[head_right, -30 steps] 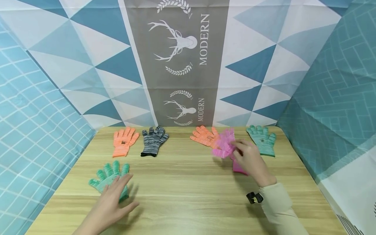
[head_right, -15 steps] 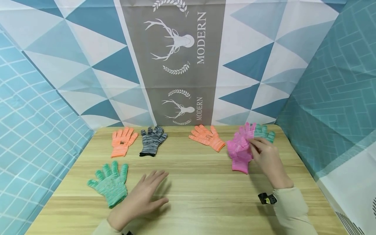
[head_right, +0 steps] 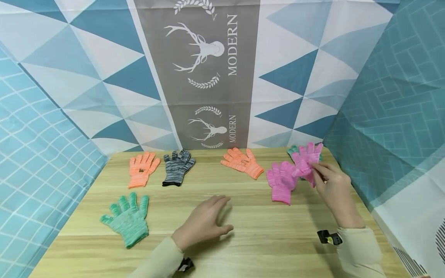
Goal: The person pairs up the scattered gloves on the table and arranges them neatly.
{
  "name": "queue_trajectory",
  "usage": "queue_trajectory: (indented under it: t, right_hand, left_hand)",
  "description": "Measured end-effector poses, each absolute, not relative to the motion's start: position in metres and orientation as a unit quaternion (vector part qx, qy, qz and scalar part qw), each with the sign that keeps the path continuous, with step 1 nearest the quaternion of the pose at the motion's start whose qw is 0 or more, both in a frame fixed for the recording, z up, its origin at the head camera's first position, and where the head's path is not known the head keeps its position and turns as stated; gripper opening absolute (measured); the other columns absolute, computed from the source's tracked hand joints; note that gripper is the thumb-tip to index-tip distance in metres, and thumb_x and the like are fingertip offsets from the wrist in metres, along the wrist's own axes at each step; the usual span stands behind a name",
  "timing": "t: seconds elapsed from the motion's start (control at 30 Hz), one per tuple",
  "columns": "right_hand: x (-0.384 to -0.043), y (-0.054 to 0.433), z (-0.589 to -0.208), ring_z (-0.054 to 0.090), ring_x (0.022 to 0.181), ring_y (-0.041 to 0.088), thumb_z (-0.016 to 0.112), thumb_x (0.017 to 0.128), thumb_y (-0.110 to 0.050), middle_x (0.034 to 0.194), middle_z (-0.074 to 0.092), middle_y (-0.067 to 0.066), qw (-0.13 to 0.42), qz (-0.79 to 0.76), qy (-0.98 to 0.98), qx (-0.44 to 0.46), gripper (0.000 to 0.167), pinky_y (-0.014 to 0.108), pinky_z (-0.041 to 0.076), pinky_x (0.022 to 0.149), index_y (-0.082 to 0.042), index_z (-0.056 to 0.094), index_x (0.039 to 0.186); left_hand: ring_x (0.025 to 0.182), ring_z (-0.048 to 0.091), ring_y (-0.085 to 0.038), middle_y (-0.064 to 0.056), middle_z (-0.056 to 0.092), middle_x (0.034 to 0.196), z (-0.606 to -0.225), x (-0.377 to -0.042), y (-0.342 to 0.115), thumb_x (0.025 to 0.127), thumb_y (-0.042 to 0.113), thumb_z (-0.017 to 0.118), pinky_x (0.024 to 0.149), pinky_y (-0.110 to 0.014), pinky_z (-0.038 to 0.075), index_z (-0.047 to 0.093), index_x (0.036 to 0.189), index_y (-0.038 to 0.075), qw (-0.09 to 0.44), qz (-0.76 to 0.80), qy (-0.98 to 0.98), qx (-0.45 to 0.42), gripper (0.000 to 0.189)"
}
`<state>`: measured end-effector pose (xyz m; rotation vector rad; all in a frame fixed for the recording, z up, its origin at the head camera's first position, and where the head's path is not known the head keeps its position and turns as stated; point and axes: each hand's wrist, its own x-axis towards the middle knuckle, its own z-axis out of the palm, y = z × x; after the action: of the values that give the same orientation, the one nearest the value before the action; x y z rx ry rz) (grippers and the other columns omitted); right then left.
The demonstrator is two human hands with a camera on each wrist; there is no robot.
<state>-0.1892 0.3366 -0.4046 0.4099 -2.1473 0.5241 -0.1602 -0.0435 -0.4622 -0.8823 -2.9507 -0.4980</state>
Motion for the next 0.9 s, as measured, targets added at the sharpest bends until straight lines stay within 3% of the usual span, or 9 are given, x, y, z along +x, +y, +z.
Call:
queue_trajectory:
  t: [0.3, 0.53, 0.63, 0.77, 0.9]
  right_hand:
    - [-0.181, 0.349, -0.404, 0.038, 0.079, -0.022, 0.075, 0.078, 0.012, 0.093, 0.074, 0.023, 0.432, 0.212, -0.864, 0.145, 0.02, 0.002, 0.033, 0.066, 0.008, 0.078, 0.097]
    - [-0.178, 0.356, -0.408, 0.039, 0.08, -0.022, 0.076, 0.078, 0.013, 0.093, 0.074, 0.023, 0.432, 0.222, -0.864, 0.134, 0.021, 0.0, 0.032, 0.07, 0.008, 0.078, 0.099]
    - [-0.177, 0.36, -0.41, 0.039, 0.081, -0.023, 0.076, 0.077, 0.013, 0.092, 0.074, 0.023, 0.438, 0.222, -0.861, 0.131, 0.021, -0.001, 0.032, 0.07, 0.008, 0.079, 0.097]
    - [-0.174, 0.364, -0.413, 0.038, 0.08, -0.024, 0.076, 0.076, 0.013, 0.091, 0.075, 0.023, 0.442, 0.217, -0.861, 0.129, 0.021, 0.0, 0.032, 0.069, 0.008, 0.079, 0.096]
    - [-0.171, 0.365, -0.414, 0.037, 0.083, -0.026, 0.076, 0.076, 0.014, 0.092, 0.074, 0.024, 0.43, 0.213, -0.868, 0.128, 0.021, -0.001, 0.032, 0.069, 0.009, 0.078, 0.097]
  left_hand:
    - [0.131, 0.061, -0.022, -0.008, 0.063, 0.142, -0.465, -0.191, 0.014, 0.091, 0.049, 0.073, 0.107, -0.037, 0.052, 0.05, 0.15, 0.009, 0.036, -0.158, -0.934, -0.319, 0.074]
    - [0.128, 0.062, -0.017, -0.003, 0.065, 0.138, -0.47, -0.211, 0.059, 0.096, 0.044, 0.068, 0.101, -0.033, 0.055, 0.054, 0.146, 0.013, 0.032, -0.124, -0.934, -0.333, 0.06]
    - [0.119, 0.066, -0.014, -0.001, 0.069, 0.13, -0.473, -0.217, 0.078, 0.098, 0.037, 0.065, 0.092, -0.03, 0.058, 0.06, 0.139, 0.013, 0.056, -0.12, -0.931, -0.341, 0.048]
    - [0.099, 0.07, -0.01, 0.0, 0.071, 0.112, -0.476, -0.225, 0.102, 0.1, 0.023, 0.061, 0.078, -0.024, 0.059, 0.068, 0.119, 0.012, 0.093, -0.105, -0.923, -0.358, 0.023]
    - [0.092, 0.069, -0.009, 0.002, 0.071, 0.107, -0.471, -0.229, 0.12, 0.101, 0.015, 0.059, 0.074, -0.021, 0.059, 0.07, 0.112, 0.013, 0.097, -0.073, -0.919, -0.375, 0.016]
